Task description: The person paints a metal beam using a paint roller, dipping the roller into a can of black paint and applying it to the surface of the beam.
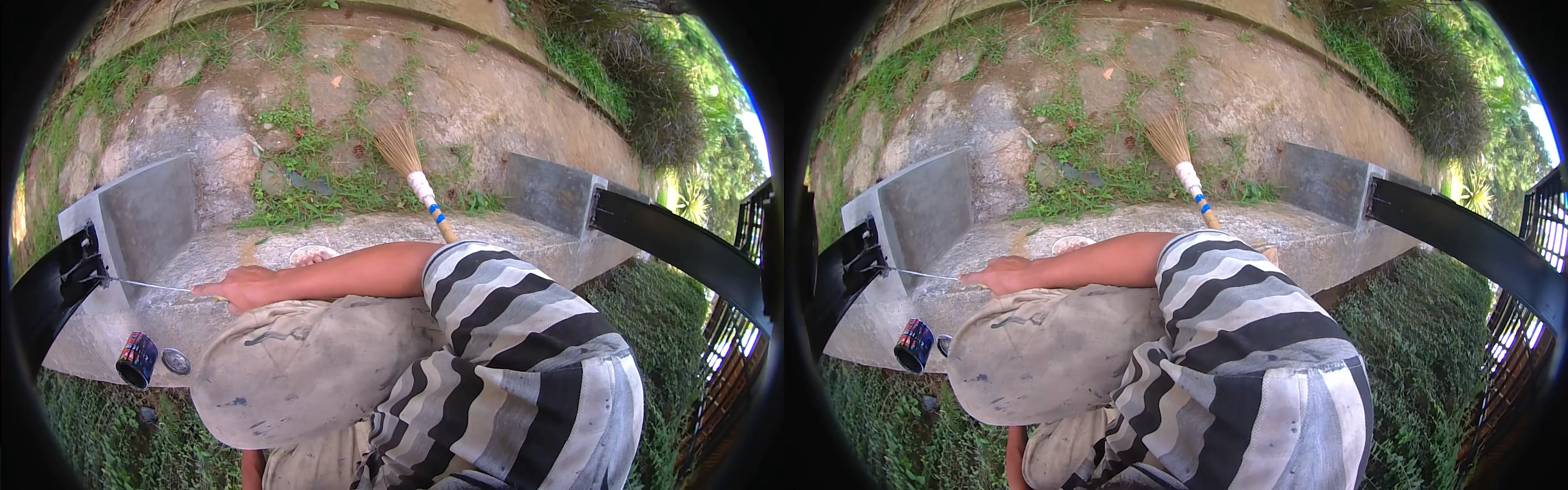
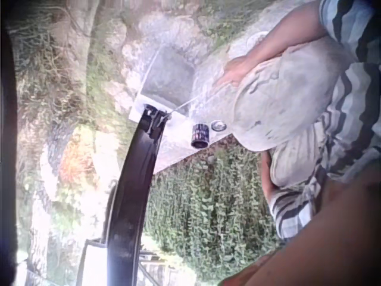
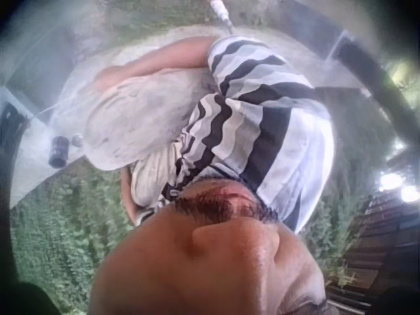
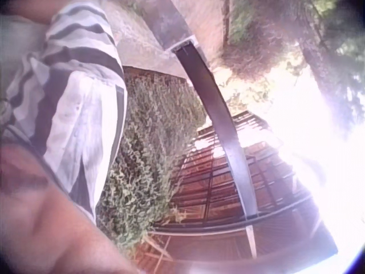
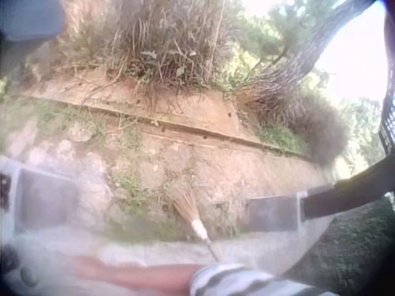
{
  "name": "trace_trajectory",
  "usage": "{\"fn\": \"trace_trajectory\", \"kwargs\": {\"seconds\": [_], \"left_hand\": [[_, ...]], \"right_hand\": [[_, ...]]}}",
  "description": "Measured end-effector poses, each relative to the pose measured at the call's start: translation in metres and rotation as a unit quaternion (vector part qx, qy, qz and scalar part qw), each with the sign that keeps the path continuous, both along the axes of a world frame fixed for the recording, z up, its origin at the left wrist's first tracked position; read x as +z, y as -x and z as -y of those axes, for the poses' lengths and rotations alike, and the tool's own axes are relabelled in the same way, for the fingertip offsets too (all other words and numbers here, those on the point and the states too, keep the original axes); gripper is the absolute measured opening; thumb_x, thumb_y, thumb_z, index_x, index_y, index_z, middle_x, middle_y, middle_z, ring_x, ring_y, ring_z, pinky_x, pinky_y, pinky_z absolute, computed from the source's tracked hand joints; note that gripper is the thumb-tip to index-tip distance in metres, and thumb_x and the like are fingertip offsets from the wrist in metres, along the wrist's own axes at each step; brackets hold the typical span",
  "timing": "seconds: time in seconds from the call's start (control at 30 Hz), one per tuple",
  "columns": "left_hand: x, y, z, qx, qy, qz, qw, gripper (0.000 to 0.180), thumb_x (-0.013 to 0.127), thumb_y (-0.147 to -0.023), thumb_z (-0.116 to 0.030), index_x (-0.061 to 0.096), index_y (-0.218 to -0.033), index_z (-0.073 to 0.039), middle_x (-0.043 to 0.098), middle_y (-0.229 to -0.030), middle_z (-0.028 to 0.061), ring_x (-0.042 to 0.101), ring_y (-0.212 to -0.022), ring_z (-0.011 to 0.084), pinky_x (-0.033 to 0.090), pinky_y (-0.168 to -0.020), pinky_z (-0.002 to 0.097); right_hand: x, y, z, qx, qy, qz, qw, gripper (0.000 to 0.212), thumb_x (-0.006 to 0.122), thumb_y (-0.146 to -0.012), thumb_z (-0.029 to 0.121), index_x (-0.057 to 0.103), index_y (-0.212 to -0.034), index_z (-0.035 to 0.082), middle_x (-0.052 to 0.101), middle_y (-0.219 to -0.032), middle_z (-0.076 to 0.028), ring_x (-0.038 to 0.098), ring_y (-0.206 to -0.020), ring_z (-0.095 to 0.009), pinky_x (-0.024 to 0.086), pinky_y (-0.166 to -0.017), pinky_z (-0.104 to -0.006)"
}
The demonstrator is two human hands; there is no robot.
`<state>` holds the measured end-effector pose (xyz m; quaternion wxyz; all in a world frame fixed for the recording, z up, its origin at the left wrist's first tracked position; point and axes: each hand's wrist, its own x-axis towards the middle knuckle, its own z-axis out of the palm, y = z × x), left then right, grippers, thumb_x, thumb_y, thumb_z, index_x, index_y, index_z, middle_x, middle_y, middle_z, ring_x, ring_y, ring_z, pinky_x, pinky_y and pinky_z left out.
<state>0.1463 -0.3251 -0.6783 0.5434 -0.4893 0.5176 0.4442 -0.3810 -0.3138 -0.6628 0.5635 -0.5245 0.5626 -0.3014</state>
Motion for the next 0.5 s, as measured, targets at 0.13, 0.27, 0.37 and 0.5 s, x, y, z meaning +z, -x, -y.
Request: {"fn": "trace_trajectory", "kwargs": {"seconds": [0.13, 0.27, 0.37, 0.5], "left_hand": [[0.013, 0.044, 0.026, -0.014, -0.026, 0.01, 1.0, 0.054, 0.069, -0.101, -0.053, 0.074, -0.127, -0.006, 0.077, -0.106, 0.0099, 0.072, -0.096, 0.0227, 0.062, -0.074, 0.0425], [0.02, 0.075, 0.038, -0.029, -0.057, 0.022, 0.998, 0.052, 0.068, -0.101, -0.052, 0.074, -0.127, -0.008, 0.076, -0.105, 0.0081, 0.071, -0.095, 0.0213, 0.062, -0.073, 0.0414], [0.023, 0.091, 0.033, -0.02, -0.083, 0.03, 0.996, 0.051, 0.068, -0.101, -0.052, 0.075, -0.127, -0.009, 0.075, -0.104, 0.0068, 0.07, -0.094, 0.0203, 0.062, -0.073, 0.0406], [0.041, 0.1, 0.017, -0.008, -0.173, 0.035, 0.984, 0.049, 0.068, -0.102, -0.052, 0.075, -0.128, -0.011, 0.074, -0.103, 0.005, 0.069, -0.094, 0.019, 0.062, -0.072, 0.0394]], "right_hand": [[-0.008, 0.01, 0.011, -0.008, 0.025, 0.0, 1.0, 0.084, 0.064, -0.088, 0.014, 0.041, -0.167, 0.03, 0.072, -0.104, -0.027, 0.071, -0.098, -0.048, 0.056, -0.085, -0.0578], [-0.022, 0.017, 0.019, -0.026, 0.073, -0.02, 0.997, 0.081, 0.066, -0.089, 0.019, 0.043, -0.166, 0.03, 0.072, -0.108, -0.028, 0.071, -0.099, -0.048, 0.057, -0.089, -0.0574], [-0.019, 0.035, -0.001, -0.013, 0.038, -0.02, 0.999, 0.081, 0.067, -0.09, 0.023, 0.042, -0.166, 0.032, 0.072, -0.107, -0.029, 0.072, -0.101, -0.047, 0.057, -0.09, -0.0573], [-0.021, 0.038, 0.007, 0.034, -0.022, -0.033, 0.999, 0.082, 0.067, -0.094, 0.023, 0.037, -0.169, 0.036, 0.073, -0.101, -0.026, 0.07, -0.092, -0.043, 0.055, -0.084, -0.0541]]}}
